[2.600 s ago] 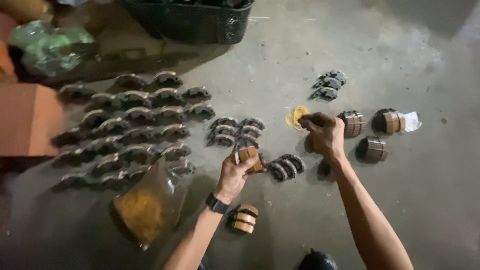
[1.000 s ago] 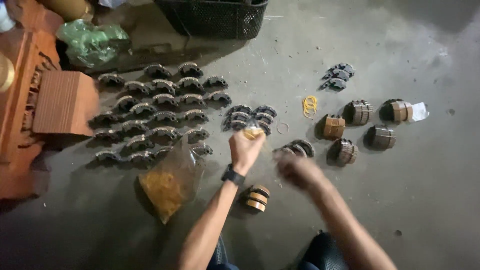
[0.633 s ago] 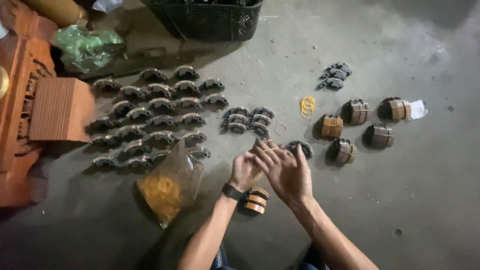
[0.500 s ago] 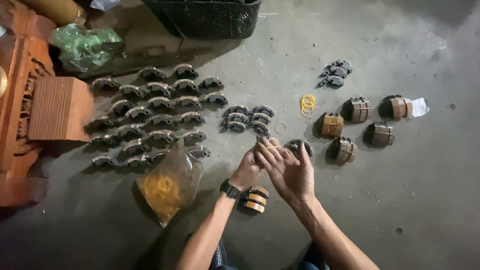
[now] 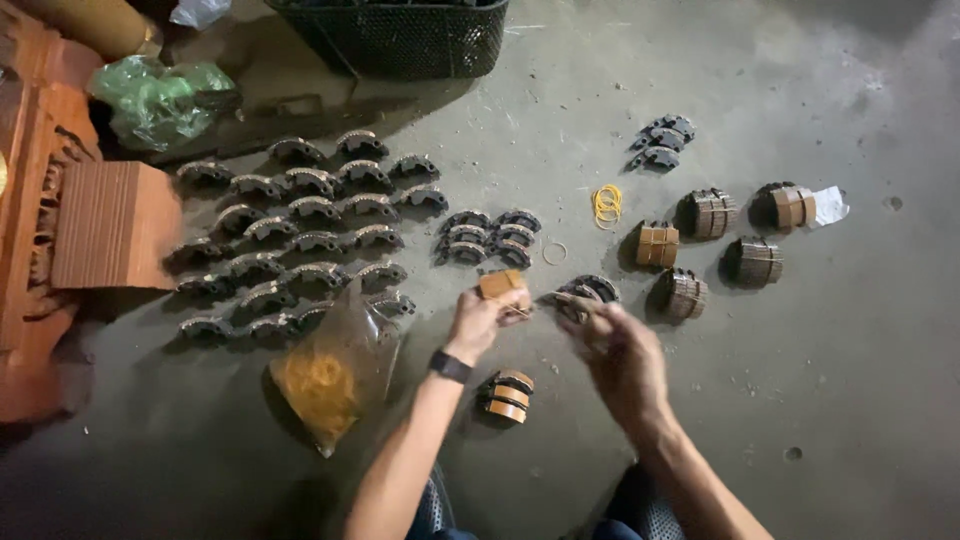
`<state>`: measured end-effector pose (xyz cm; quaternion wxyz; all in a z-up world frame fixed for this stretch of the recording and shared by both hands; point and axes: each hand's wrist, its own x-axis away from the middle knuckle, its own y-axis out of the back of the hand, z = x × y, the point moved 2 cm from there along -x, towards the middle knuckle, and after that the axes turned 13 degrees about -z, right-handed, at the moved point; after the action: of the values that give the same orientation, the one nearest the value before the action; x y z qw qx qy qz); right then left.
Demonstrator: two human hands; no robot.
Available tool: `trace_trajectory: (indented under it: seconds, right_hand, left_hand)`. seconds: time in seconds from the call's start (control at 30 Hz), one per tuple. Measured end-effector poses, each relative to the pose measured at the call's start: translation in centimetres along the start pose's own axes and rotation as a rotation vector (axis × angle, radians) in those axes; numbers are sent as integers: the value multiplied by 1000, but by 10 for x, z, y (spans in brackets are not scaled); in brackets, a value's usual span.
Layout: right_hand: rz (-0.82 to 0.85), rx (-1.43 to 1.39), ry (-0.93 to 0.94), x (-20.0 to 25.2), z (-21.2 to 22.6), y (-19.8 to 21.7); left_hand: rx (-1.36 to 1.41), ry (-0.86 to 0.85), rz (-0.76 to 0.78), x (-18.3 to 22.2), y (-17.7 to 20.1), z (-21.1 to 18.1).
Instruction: The recorder is sorting motorcycle brake shoe components on a concrete floor and securing them in stacks using rubber bands.
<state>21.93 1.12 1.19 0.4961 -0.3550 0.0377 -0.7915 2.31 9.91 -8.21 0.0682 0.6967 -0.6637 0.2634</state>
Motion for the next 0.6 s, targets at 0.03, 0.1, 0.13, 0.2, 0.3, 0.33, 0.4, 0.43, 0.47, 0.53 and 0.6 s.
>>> trace_trajectory:
  seconds: [0.03,0.1,0.13,0.2,0.3,0.33,0.4,0.43,0.47,0.53,0.6]
  right_hand:
    - [1,1,0,-7,-3,15]
    - [60,169,146,-20,-8,43]
    - [56,168,142,-6,13,14]
    - [335,1158,523,23,55,-51]
    - [541,1426,973,34,65,-85]
    - [542,1426,974,36,63,-88]
    - [582,1476,988,38,59,-94]
    - [585,1477,985,39,55,-93]
    - [594,1516,950,38,50,-91]
    - [605,1555,913,31,39,-79]
    - [423,1207,746,16,31,-54]
  left_hand:
    - [1,-1,-1,3,4,-6]
    - [144,137,174,8,8,-17]
    - [143,143,174,12,8,-11]
    - [196,144,284,18,5,-1]
    - [134,286,277,27,2,-14]
    - [135,285,277,25,3,-11]
    - [151,61,457,24,3,-8]
    - [153,62,454,24,2,-3]
    - [232,41,438,23,2,0]
    - [310,20,419,30,1,-7]
    - [-224,-225,132,45,1,-27]
